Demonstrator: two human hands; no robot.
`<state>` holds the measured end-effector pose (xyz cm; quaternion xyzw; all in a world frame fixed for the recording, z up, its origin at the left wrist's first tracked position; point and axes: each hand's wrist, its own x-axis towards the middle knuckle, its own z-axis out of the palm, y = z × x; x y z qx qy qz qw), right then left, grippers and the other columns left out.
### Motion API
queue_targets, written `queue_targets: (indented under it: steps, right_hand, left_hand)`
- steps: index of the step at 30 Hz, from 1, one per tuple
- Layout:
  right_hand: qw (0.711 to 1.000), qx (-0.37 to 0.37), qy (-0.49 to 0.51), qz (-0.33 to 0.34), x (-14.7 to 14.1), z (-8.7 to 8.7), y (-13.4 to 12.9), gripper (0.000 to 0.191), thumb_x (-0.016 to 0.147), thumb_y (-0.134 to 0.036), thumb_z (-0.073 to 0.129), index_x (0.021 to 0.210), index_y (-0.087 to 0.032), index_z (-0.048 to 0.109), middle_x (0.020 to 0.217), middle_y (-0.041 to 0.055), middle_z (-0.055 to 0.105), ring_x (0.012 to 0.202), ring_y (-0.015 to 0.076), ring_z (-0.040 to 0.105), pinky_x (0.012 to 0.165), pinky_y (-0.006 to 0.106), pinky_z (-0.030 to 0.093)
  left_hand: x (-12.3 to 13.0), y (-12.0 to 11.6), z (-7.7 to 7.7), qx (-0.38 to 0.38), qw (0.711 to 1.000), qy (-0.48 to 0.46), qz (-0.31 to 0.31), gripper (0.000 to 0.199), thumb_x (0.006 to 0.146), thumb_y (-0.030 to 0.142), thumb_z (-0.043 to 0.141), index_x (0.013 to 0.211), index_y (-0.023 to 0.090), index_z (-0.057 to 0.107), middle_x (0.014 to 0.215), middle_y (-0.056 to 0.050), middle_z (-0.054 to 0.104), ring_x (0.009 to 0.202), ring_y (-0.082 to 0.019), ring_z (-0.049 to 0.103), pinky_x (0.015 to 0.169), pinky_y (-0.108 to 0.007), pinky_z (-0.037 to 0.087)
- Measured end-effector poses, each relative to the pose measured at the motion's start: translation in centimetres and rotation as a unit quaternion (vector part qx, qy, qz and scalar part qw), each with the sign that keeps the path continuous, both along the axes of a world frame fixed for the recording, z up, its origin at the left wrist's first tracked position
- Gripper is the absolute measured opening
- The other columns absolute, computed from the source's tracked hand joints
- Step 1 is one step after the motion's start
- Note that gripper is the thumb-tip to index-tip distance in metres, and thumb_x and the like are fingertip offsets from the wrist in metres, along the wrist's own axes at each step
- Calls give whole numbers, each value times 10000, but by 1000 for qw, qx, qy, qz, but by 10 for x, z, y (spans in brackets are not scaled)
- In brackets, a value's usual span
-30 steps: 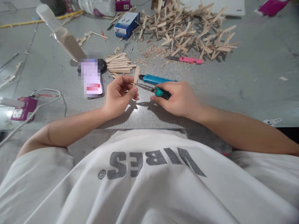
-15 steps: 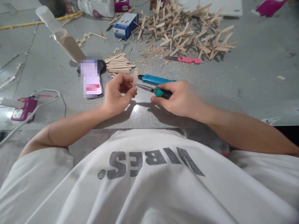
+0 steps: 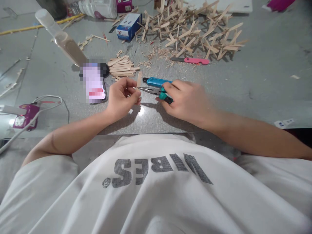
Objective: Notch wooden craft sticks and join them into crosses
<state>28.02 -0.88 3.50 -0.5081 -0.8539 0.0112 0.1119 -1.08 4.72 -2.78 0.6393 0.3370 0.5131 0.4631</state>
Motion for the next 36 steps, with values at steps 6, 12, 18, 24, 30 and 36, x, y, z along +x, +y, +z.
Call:
queue_targets:
  steps: [6, 12, 18, 24, 30, 36]
  right_hand:
    - [999, -15, -30, -19, -4, 8, -2, 529, 1211, -439, 588, 1578, -145, 830, 1258, 231, 882, 1071, 414, 815, 797, 469, 470]
    - [996, -83, -7, -41, -8, 10, 1, 348, 1190, -498, 720, 1299, -223, 903, 1212, 180, 915, 1023, 376, 826, 813, 446, 446]
    - [992, -88, 53, -72, -6, 10, 10, 290, 1160, -525, 779, 1210, -263, 893, 1203, 151, 908, 1089, 386, 817, 831, 448, 427]
    - [984, -105, 117, -79, -4, 11, 14, 284, 1113, -534, 851, 1090, -251, 853, 1111, 142, 869, 1013, 355, 756, 854, 452, 403]
    - [977, -118, 162, -68, -4, 10, 11, 316, 1093, -549, 888, 986, -259, 824, 984, 101, 821, 895, 301, 691, 832, 442, 405]
    - [976, -102, 187, -56, -1, 4, 11, 318, 1072, -594, 899, 995, -288, 858, 970, 93, 855, 904, 326, 746, 813, 445, 432]
  left_hand:
    - [-2, -1, -5, 113, 989, 81, 49, 201, 1066, 313, 954, 1174, 254, 795, 836, 43, 777, 635, -129, 783, 587, -220, 631]
    - [-12, 14, 8, 177, 967, 147, 113, 195, 998, 248, 962, 1156, 264, 849, 867, 28, 798, 698, -133, 759, 629, -240, 609]
    - [-7, 25, -2, -6, 999, 29, 26, 479, 959, 525, 1116, 1168, 259, 777, 825, 52, 798, 645, -139, 826, 644, -247, 705]
    - [-3, 12, -2, -3, 999, -36, -29, 636, 957, 688, 1152, 1227, 250, 779, 871, 41, 836, 678, -168, 883, 667, -283, 763]
    - [-2, 8, 0, 8, 998, -46, -36, 646, 982, 728, 1135, 1235, 252, 779, 882, 37, 844, 694, -166, 883, 669, -296, 774]
    - [-2, 7, -1, 9, 998, -47, -49, 637, 994, 732, 1123, 1252, 260, 783, 916, 27, 864, 704, -159, 880, 686, -305, 785]
